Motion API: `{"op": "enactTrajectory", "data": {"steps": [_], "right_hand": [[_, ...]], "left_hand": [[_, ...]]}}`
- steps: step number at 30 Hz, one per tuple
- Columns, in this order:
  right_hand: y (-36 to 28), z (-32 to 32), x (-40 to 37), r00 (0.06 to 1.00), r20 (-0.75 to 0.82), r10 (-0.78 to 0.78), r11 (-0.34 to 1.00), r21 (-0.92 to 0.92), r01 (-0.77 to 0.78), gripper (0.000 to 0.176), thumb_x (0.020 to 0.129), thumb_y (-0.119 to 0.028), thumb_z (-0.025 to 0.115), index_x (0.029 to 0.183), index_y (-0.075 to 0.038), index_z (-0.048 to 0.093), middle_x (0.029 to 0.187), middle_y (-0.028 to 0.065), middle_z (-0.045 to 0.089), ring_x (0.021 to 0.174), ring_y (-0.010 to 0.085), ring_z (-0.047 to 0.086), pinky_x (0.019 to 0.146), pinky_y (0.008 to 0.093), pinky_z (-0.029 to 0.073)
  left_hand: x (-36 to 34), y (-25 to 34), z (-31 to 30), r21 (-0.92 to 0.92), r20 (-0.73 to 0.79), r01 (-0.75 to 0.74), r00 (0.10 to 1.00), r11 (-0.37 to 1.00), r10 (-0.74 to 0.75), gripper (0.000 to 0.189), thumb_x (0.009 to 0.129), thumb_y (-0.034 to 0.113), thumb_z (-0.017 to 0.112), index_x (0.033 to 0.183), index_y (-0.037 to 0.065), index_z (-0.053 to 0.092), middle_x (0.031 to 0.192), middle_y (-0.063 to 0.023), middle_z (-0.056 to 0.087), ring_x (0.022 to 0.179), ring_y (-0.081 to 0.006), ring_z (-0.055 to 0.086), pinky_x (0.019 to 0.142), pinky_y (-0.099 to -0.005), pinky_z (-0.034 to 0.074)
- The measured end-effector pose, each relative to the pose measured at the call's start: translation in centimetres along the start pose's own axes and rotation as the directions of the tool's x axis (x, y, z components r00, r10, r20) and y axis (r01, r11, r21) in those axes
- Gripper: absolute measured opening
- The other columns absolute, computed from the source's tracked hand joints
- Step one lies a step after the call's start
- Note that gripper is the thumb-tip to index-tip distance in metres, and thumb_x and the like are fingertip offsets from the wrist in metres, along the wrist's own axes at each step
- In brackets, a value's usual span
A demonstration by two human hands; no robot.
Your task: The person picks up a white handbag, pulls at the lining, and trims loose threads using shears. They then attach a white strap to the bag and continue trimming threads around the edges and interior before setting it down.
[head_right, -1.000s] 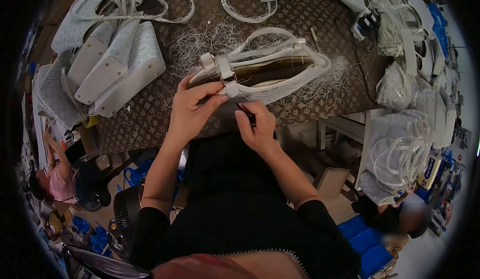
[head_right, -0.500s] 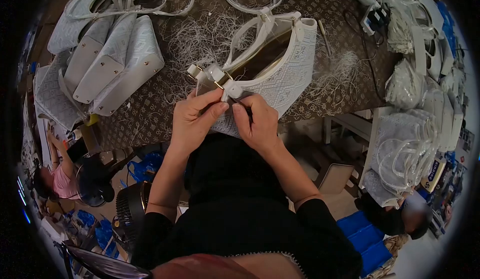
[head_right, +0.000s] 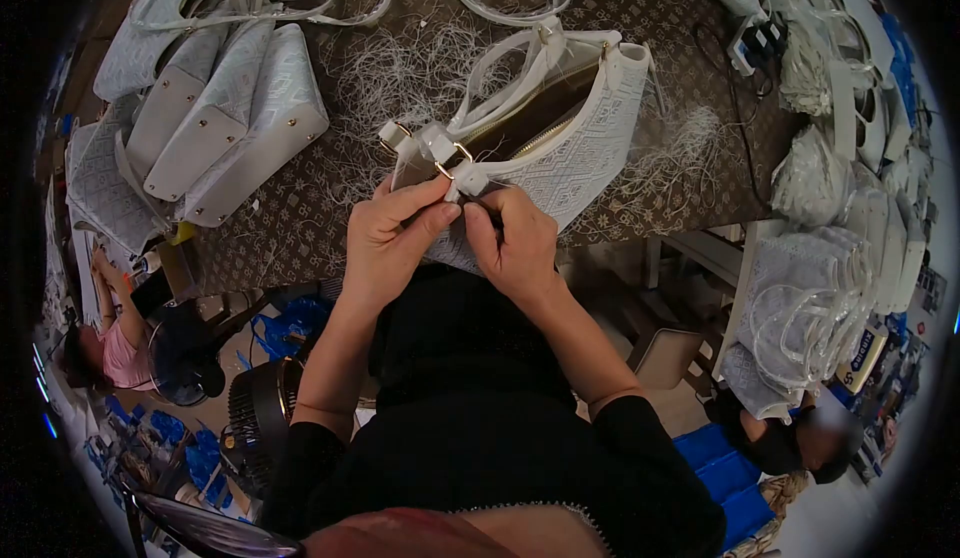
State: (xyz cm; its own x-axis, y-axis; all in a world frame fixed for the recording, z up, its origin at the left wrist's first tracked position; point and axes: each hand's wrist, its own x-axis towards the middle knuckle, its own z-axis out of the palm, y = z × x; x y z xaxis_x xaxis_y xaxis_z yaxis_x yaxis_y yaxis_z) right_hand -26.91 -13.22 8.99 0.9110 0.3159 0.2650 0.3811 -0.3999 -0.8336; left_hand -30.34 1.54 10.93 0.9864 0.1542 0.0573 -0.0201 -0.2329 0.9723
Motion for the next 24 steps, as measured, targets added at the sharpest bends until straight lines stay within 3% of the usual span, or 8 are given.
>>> {"op": "enactTrajectory", "data": {"steps": [3,5,12,21,24], "right_hand": [[0.0,0.0,0.0,1.000,0.001,0.014,1.000,-0.014,-0.014,0.013,0.079,-0.011,0.061,0.075,-0.002,0.052,0.065,0.0104,0.054,0.051,0.0244,0.054,0.047,0.0312,0.043],[-0.1,0.0,0.1,1.000,-0.002,0.010,1.000,-0.023,-0.010,0.014,0.079,-0.011,0.061,0.075,-0.002,0.052,0.064,0.0104,0.054,0.051,0.0245,0.054,0.047,0.0313,0.043],[-0.2,-0.1,0.1,1.000,0.001,0.022,1.000,-0.022,-0.022,0.014,0.080,-0.011,0.061,0.075,-0.002,0.051,0.065,0.0112,0.053,0.053,0.0255,0.054,0.047,0.0322,0.043],[-0.2,-0.9,0.0,0.999,0.006,0.041,0.997,0.070,-0.041,0.024,0.090,-0.021,0.044,0.077,-0.001,0.053,0.064,0.0110,0.050,0.053,0.0267,0.050,0.050,0.0333,0.040],[-0.3,-1.1,0.0,0.999,0.005,0.041,0.998,0.052,-0.041,0.022,0.089,-0.019,0.046,0.076,-0.002,0.052,0.065,0.0103,0.051,0.053,0.0258,0.050,0.049,0.0326,0.039]], "left_hand": [[0.1,0.2,0.2,-0.022,-0.028,-0.022,0.999,1.000,0.021,0.025,0.076,0.003,0.067,0.101,0.006,0.065,0.087,-0.0041,0.067,0.088,-0.0135,0.058,0.091,-0.0324,0.037],[0.2,0.5,0.2,-0.006,-0.039,0.006,0.999,1.000,-0.006,0.019,0.076,0.009,0.066,0.094,0.005,0.066,0.081,-0.0081,0.067,0.083,-0.0220,0.063,0.095,-0.0383,0.034],[0.2,0.6,0.3,0.027,-0.030,-0.003,1.000,1.000,0.004,0.019,0.076,0.010,0.066,0.094,0.005,0.065,0.081,-0.0084,0.067,0.083,-0.0221,0.063,0.096,-0.0381,0.033],[0.0,1.0,0.6,0.049,-0.026,-0.010,1.000,0.999,0.011,0.018,0.077,0.010,0.065,0.095,0.006,0.066,0.081,-0.0063,0.067,0.083,-0.0198,0.063,0.098,-0.0398,0.031],[-0.1,1.3,0.7,0.096,-0.010,-0.019,1.000,0.995,0.020,0.023,0.076,0.007,0.067,0.099,0.007,0.065,0.084,-0.0048,0.068,0.081,-0.0136,0.062,0.094,-0.0347,0.034]]}}
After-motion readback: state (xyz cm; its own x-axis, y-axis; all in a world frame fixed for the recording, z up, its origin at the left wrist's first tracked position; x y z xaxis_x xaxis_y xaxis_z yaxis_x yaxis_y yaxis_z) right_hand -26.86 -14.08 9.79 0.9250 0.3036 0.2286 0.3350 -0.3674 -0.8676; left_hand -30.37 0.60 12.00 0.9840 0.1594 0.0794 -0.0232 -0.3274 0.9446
